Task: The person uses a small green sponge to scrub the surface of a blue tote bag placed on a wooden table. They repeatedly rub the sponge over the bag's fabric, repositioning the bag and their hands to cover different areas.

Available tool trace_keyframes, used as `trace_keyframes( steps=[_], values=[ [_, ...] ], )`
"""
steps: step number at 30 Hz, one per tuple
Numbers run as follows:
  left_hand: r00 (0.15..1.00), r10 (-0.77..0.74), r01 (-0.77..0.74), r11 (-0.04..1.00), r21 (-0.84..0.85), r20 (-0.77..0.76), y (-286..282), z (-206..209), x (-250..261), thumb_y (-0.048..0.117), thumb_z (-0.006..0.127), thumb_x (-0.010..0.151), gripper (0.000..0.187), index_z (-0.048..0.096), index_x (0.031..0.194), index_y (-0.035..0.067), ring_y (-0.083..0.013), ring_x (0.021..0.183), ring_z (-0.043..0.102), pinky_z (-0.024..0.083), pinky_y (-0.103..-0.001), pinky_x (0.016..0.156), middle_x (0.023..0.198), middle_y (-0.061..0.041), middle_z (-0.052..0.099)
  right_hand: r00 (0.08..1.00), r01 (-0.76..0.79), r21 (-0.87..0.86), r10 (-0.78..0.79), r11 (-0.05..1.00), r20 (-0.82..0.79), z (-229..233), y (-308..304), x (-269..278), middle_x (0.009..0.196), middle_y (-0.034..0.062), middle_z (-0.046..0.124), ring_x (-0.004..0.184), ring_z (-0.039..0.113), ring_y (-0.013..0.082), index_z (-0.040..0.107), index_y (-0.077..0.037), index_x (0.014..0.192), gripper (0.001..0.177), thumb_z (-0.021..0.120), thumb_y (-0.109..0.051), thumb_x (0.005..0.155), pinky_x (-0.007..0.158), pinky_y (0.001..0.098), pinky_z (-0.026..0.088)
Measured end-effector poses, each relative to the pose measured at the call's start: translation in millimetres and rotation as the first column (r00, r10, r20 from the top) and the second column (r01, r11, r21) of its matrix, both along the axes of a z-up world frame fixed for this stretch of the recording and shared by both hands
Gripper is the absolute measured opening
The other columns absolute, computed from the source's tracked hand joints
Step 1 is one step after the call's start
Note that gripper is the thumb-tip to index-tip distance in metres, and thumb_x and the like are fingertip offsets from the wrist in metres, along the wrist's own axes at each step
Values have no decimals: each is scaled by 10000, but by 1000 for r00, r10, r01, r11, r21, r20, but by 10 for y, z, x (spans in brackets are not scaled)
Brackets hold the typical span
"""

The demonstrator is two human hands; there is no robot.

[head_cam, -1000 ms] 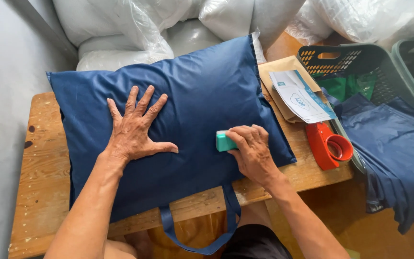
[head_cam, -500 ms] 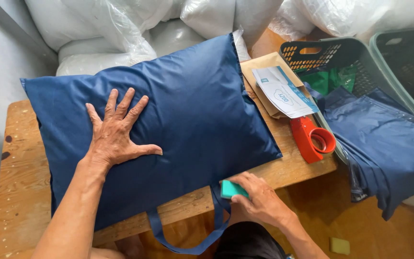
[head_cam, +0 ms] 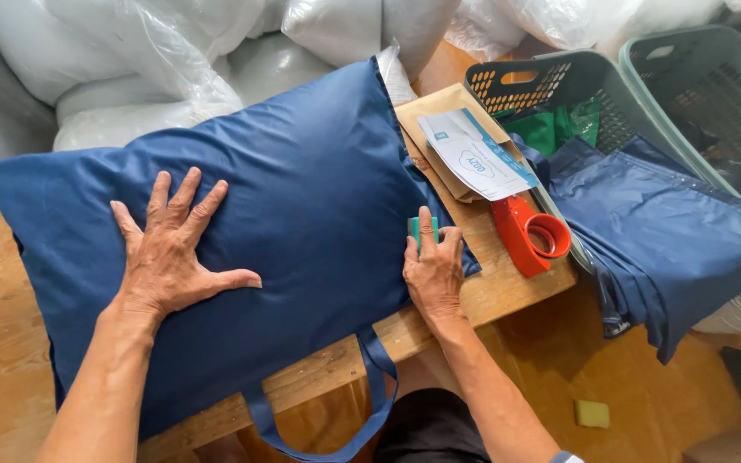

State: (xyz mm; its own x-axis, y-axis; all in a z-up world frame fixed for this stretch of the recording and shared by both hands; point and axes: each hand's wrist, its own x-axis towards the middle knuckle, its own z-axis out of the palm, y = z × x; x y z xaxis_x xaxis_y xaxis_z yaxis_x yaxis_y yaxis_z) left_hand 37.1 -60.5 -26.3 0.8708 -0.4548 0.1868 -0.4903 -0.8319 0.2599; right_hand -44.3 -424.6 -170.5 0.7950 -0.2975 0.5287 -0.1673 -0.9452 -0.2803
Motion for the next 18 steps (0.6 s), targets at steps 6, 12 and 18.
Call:
trace_keyframes(
  steps=[6, 12, 18],
  values=[
    [999, 11, -11, 1000, -9, -30, 3, 7, 3, 819, 731, 497, 1287, 268, 1613, 376, -341, 1592, 22, -76, -815, 1089, 1726, -18, 161, 897, 179, 44, -145, 983, -417, 176, -386, -239, 1074, 170, 433, 907, 563, 407, 487, -272, 1511, 587, 612, -383, 949, 707, 558, 558],
    [999, 15, -15, 1000, -15, -34, 24, 37, -40, 799, 749, 508, 1275, 268, 1611, 377, -338, 1593, 20, -87, -802, 1101, 1726, -20, 155, 851, 214, -38, -205, 976, -483, 206, -434, -541, 1104, 202, 458, 965, 577, 419, 442, -300, 1519, 592, 586, -411, 955, 698, 561, 586],
    [998, 31, -30, 1000, 7, -50, 27, 71, -48, 829, 707, 516, 1281, 235, 1618, 380, -327, 1592, -2, -103, -787, 1105, 1731, -6, 127, 718, 307, 77, -178, 949, -673, 617, -483, -992, 1169, 242, 478, 1110, 559, 466, 367, -297, 1516, 553, 442, -381, 975, 833, 608, 552]
  ],
)
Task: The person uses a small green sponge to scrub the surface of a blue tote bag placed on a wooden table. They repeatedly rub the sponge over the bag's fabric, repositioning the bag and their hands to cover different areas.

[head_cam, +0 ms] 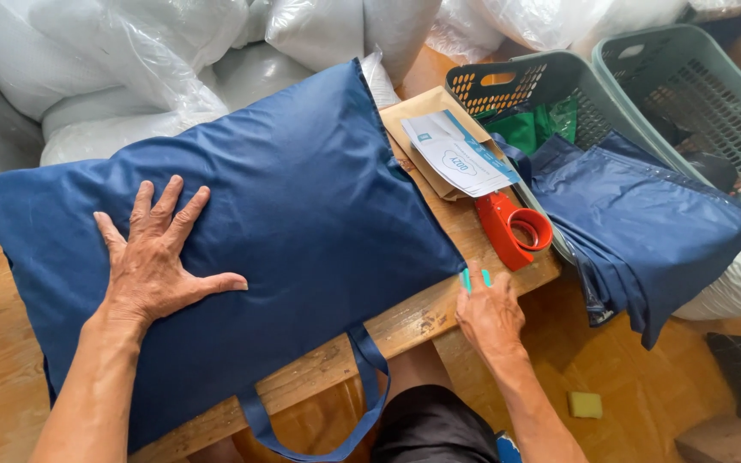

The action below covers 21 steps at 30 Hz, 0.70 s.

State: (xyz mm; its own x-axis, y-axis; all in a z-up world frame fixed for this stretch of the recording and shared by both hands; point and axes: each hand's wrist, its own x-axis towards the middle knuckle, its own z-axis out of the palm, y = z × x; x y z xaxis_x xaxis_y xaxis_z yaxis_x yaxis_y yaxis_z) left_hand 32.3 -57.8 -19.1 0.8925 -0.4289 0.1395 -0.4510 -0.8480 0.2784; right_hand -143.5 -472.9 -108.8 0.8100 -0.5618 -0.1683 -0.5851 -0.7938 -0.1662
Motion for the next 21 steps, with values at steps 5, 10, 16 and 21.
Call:
trace_keyframes(
  steps=[5, 10, 16, 21],
  values=[
    [998, -25, 26, 1000, -13, 65, 29, -8, -22, 847, 678, 533, 1281, 251, 1626, 333, -374, 1586, 37, -94, -819, 1080, 1721, -63, 170, 990, 3, -131, 15, 991, 137, -444, -263, -408, 1056, 189, 507, 933, 637, 444, 457, -319, 1537, 639, 543, -454, 918, 805, 570, 565],
    [994, -17, 26, 997, -72, 112, 139, 35, -69, 831, 651, 572, 1246, 287, 1628, 277, -410, 1586, 53, -106, -847, 1049, 1703, -160, 223, 986, 13, -142, 10, 990, 165, -489, -225, -478, 1026, 155, 472, 918, 612, 389, 433, -298, 1574, 656, 525, -478, 950, 771, 536, 573],
    [884, 450, -467, 863, -191, -126, 473, 265, -223, 877, 327, 720, 1194, 151, 1656, 158, -412, 1564, 6, -46, -803, 1098, 1706, -244, 74, 969, 16, -144, 20, 989, 246, -573, -225, -529, 1032, 162, 466, 920, 617, 416, 446, -292, 1552, 695, 609, -499, 909, 779, 553, 569],
    [703, 625, -711, 629, -314, -340, 888, 104, -336, 607, 606, 912, 965, 293, 1583, -12, -491, 1395, 390, 285, -575, 1100, 1560, -308, 401, 931, 9, -209, 68, 978, 359, -745, -227, -531, 1037, 152, 445, 925, 576, 384, 446, -253, 1577, 776, 679, -505, 881, 739, 524, 569]
  ],
)
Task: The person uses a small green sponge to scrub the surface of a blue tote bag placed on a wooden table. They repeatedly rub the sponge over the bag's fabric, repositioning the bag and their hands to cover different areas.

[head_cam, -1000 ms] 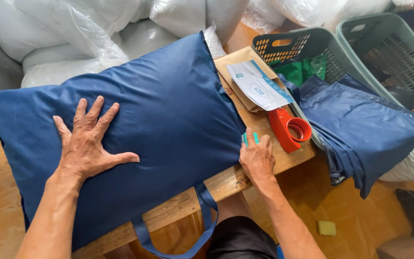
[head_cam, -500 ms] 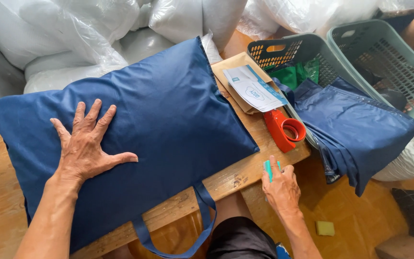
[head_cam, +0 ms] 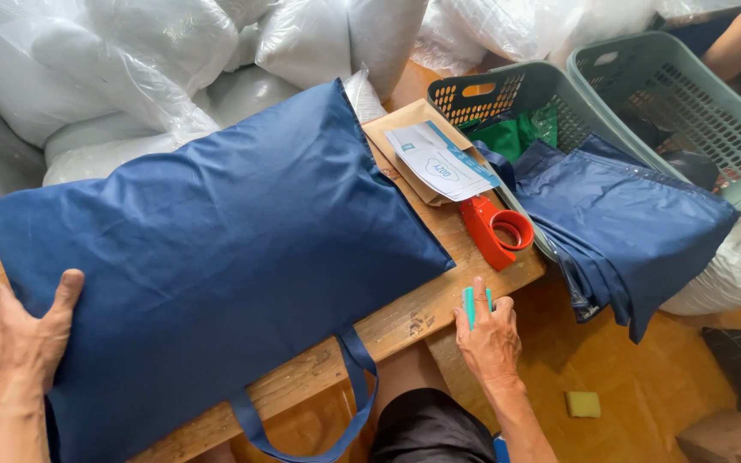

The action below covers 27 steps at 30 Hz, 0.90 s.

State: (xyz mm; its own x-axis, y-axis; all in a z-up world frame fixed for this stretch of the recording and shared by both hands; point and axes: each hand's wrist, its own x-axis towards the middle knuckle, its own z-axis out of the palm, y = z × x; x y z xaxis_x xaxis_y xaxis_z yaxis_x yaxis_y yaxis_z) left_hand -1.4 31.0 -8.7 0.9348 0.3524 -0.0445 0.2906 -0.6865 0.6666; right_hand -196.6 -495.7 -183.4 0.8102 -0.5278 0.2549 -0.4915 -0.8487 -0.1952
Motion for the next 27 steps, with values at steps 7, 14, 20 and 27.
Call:
trace_keyframes(
  steps=[7, 14, 20, 27],
  values=[
    [981, 105, -148, 948, -283, -161, 54, -97, -149, 652, 577, 913, 912, 408, 1558, 31, -397, 1356, 459, 375, -525, 1119, 1493, -230, 480, 991, -26, -1, 26, 1000, 134, -111, 4, -25, 1068, 161, 449, 884, 584, 399, 439, -234, 1586, 817, 746, -439, 857, 691, 535, 569],
    [963, 193, -226, 959, -171, -187, 43, -121, -201, 735, 609, 849, 1048, 379, 1580, 20, -450, 1397, 400, 317, -507, 1151, 1521, -276, 443, 980, -44, 13, 40, 999, 195, -135, 18, -49, 1075, 176, 450, 927, 572, 400, 441, -218, 1585, 795, 738, -407, 873, 736, 531, 575],
    [964, 204, -232, 960, -159, -172, 77, -201, -200, 775, 614, 828, 1103, 409, 1553, -32, -467, 1381, 422, 308, -500, 1155, 1496, -307, 466, 951, -93, 325, -13, 941, 309, 55, 20, 1, 1133, 176, 519, 1010, 590, 348, 447, -134, 1546, 796, 742, -346, 838, 859, 459, 525],
    [956, 256, -277, 947, -159, -142, 162, -408, -181, 778, 673, 805, 1079, 520, 1454, -71, -458, 1338, 488, 351, -481, 1115, 1424, -304, 551, 933, -112, 725, -179, 679, 312, 466, 420, 424, 1024, 12, 743, 890, 684, 155, 681, -163, 1277, 533, 791, -378, 801, 816, 290, 523]
  ],
)
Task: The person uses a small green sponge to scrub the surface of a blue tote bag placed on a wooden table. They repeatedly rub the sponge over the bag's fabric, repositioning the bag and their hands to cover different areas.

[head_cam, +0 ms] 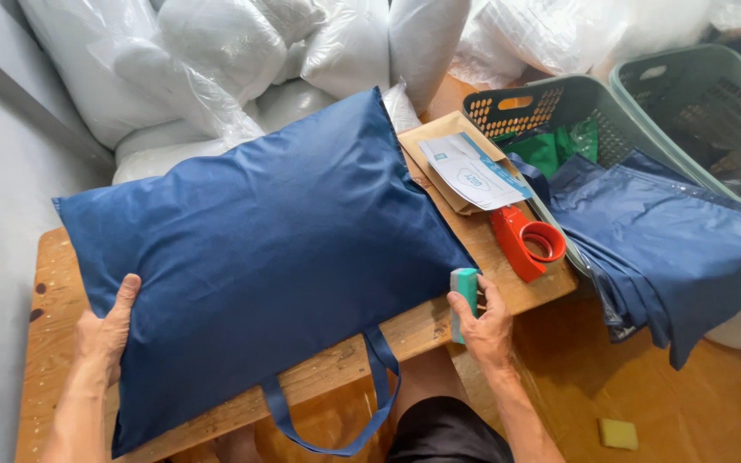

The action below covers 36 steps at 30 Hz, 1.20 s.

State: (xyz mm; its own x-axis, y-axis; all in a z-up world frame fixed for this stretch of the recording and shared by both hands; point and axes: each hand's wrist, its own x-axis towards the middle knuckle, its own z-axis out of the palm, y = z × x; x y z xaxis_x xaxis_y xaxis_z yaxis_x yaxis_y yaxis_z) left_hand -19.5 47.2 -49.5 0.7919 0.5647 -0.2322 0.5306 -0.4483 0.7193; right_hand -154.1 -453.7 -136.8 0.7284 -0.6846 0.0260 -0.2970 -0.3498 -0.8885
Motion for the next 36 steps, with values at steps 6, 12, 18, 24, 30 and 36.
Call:
trace_keyframes(
  steps=[6, 12, 18, 24, 30, 36],
  values=[
    [994, 40, -39, 999, -13, 104, -113, -48, -199, 687, 726, 796, 957, 586, 1419, -26, -414, 1330, 522, 381, -460, 1099, 1387, -263, 601, 969, -247, 208, 241, 946, 58, 11, 552, 524, 1328, 25, 670, 908, 661, 144, 634, -95, 1317, 527, 728, -346, 864, 823, 284, 554],
    [974, 224, -226, 972, -69, -34, -307, -321, -491, 810, 669, 792, 1014, 673, 1236, -102, -446, 1201, 619, 466, -488, 993, 1253, -326, 669, 930, -366, 94, 361, 926, 69, 120, 608, 1388, 1289, 80, 686, 1176, 638, 226, 601, -149, 1353, 547, 706, -350, 856, 1018, 323, 472],
    [911, 386, -399, 740, -542, -144, -1067, 27, -942, 611, 820, 724, 685, 717, 1020, 2, -219, 725, 613, 497, -447, 530, 945, -93, 690, 871, -464, -56, 466, 884, 153, 455, 732, 1799, 1221, 36, 530, 1130, 633, 179, 598, -220, 1461, 596, 736, -272, 884, 1038, 266, 464],
    [921, 298, -368, 469, -803, -249, -1911, 861, -1232, 371, 686, 800, 676, 614, 1380, 32, -281, 1264, 617, 565, -601, 963, 1356, -107, 684, 740, -548, -278, 612, 789, 279, 982, 1089, 2353, 1276, 64, 610, 1166, 619, 243, 565, -164, 1474, 594, 742, -219, 910, 1035, 337, 490],
    [923, 269, -371, 434, -821, -275, -1937, 905, -1251, 412, 677, 740, 795, 548, 1475, 137, -283, 1370, 564, 543, -572, 1044, 1479, -67, 624, 717, -632, -425, 697, 648, -5, 736, 1303, 2352, 1294, 4, 613, 1202, 559, 283, 574, -306, 1465, 506, 617, -331, 961, 981, 481, 335],
    [926, 282, -346, 361, -866, -252, -1892, 789, -1233, 386, 648, 709, 851, 466, 1534, 284, -298, 1350, 584, 531, -610, 991, 1512, -19, 603, 506, -632, -639, 858, 438, 87, 792, 1473, 625, 1236, 76, 642, 1054, 611, 265, 575, -201, 1441, 515, 709, -209, 943, 868, 458, 382]
  ],
)
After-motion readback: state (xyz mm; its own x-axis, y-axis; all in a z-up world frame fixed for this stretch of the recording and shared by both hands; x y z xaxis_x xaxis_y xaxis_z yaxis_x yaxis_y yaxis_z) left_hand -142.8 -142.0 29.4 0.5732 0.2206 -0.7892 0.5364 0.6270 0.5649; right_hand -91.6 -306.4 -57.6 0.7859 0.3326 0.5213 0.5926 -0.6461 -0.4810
